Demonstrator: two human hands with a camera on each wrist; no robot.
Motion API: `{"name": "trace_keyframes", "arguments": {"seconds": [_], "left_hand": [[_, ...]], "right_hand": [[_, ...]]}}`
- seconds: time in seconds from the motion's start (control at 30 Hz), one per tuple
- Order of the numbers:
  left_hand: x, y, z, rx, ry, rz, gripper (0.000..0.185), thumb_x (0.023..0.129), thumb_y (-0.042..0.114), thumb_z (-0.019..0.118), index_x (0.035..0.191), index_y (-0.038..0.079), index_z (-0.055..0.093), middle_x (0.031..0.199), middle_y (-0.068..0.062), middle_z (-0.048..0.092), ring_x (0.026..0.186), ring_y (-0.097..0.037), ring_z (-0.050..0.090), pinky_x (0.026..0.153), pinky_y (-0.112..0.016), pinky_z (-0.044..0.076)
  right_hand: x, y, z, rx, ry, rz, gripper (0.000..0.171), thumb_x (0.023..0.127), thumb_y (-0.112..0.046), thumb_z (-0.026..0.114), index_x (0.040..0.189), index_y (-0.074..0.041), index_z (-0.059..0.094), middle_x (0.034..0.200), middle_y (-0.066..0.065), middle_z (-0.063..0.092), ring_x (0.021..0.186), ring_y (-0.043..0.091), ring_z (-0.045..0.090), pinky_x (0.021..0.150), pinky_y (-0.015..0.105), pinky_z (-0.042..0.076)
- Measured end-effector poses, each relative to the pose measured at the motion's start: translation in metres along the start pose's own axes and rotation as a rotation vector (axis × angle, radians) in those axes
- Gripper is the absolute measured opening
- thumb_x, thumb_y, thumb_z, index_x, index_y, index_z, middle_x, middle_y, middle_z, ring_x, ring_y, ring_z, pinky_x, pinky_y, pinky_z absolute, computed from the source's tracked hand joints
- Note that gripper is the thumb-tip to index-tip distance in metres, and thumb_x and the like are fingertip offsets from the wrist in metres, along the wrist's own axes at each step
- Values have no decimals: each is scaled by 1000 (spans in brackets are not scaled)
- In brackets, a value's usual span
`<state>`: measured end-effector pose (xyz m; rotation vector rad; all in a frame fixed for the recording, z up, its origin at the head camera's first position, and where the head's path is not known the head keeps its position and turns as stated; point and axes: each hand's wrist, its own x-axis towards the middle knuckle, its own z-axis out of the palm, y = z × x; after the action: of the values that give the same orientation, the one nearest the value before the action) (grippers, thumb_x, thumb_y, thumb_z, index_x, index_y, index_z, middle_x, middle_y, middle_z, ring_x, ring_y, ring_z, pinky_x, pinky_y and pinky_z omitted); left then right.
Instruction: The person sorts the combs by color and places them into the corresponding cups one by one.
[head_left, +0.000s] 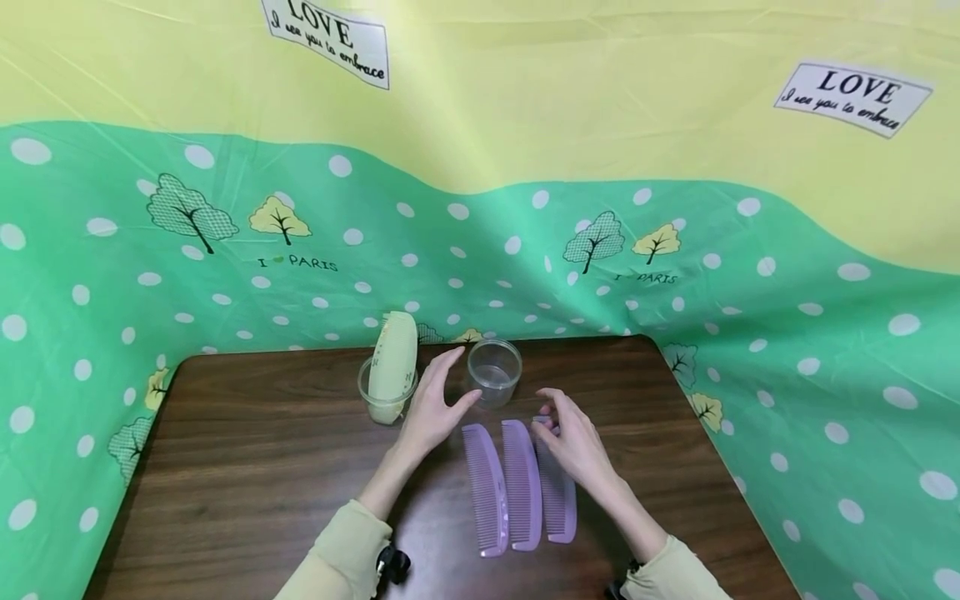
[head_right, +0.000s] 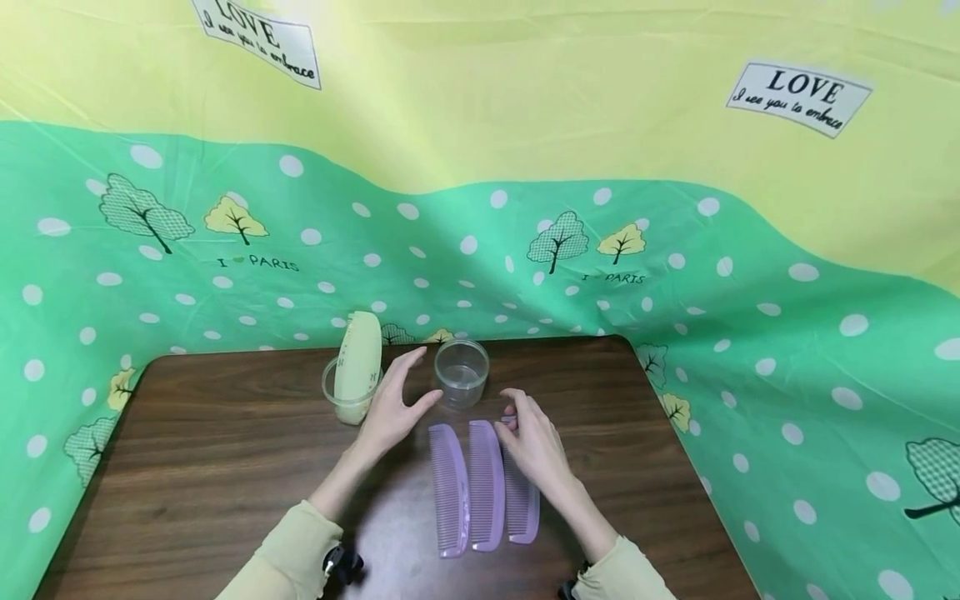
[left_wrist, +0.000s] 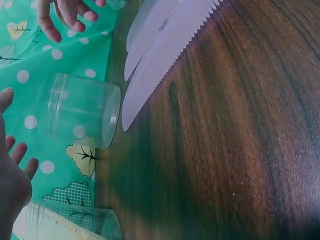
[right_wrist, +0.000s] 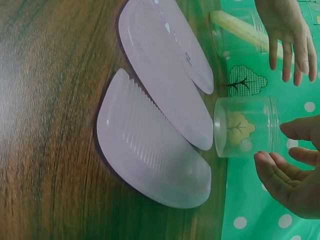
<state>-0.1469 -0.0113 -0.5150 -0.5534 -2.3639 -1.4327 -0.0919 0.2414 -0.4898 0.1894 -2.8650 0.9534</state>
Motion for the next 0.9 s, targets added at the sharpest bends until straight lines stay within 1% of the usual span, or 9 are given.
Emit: {"name": "trace_keyframes", "arguments": {"seconds": [0.13, 0.23, 0.4, 0.6, 0.7, 0.77, 0.83, 0.9], "left_hand": [[0, -2, 4, -7, -28, -35, 74, 90, 30, 80, 154, 19, 46, 154, -6, 52, 144, -26, 48, 119, -49, 40], [0, -4, 8, -10, -33, -43, 75, 90, 31, 81, 154, 20, 46, 154, -5, 51, 144, -25, 48, 119, -49, 40], [0, -6, 13, -17, -31, -56, 74, 90, 31, 80, 154, 18, 46, 153, -6, 52, 143, -27, 49, 117, -52, 41], [-1, -9, 19, -48, -44, -101, 74, 90, 31, 81, 153, 12, 47, 152, -7, 53, 142, -29, 49, 117, -54, 41], [0, -11, 22, -43, -49, -120, 74, 90, 33, 80, 153, 12, 46, 153, -8, 52, 143, -29, 49, 117, -54, 41], [1, -13, 23, -43, -59, -147, 76, 90, 35, 79, 155, 14, 45, 154, -8, 51, 144, -29, 48, 118, -53, 40], [2, -15, 25, -40, -67, -172, 77, 91, 37, 78, 156, 15, 43, 156, -8, 49, 146, -29, 47, 119, -53, 39], [4, -17, 27, -42, -72, -196, 78, 91, 39, 78, 156, 15, 42, 157, -9, 48, 147, -30, 46, 119, -54, 39]], "right_hand": [[-1, 4, -3, -28, -13, 16, 49, 91, -12, 76, 136, -13, 57, 107, 12, 68, 88, 24, 66, 72, 28, 49], [-1, 6, -4, -42, -26, 17, 51, 91, -12, 77, 137, -12, 56, 108, 14, 68, 90, 27, 66, 72, 30, 48], [-3, 8, -6, -62, -60, 35, 54, 91, -12, 77, 140, -10, 54, 111, 16, 67, 91, 27, 64, 73, 33, 48], [-4, 12, -7, -82, -128, 78, 59, 92, -17, 77, 144, -11, 52, 118, 17, 66, 98, 28, 65, 76, 37, 52], [-5, 14, -7, -103, -147, 94, 61, 92, -19, 78, 146, -11, 51, 118, 17, 64, 97, 27, 64, 73, 37, 52], [-5, 16, -8, -119, -162, 111, 63, 91, -19, 78, 147, -11, 49, 119, 17, 64, 94, 26, 62, 70, 37, 52], [-5, 16, -8, -142, -181, 128, 66, 91, -20, 79, 149, -11, 48, 120, 18, 63, 93, 26, 62, 71, 40, 52], [-6, 16, -9, -160, -201, 142, 69, 90, -20, 79, 150, -11, 46, 124, 19, 62, 96, 29, 64, 74, 46, 55]]}}
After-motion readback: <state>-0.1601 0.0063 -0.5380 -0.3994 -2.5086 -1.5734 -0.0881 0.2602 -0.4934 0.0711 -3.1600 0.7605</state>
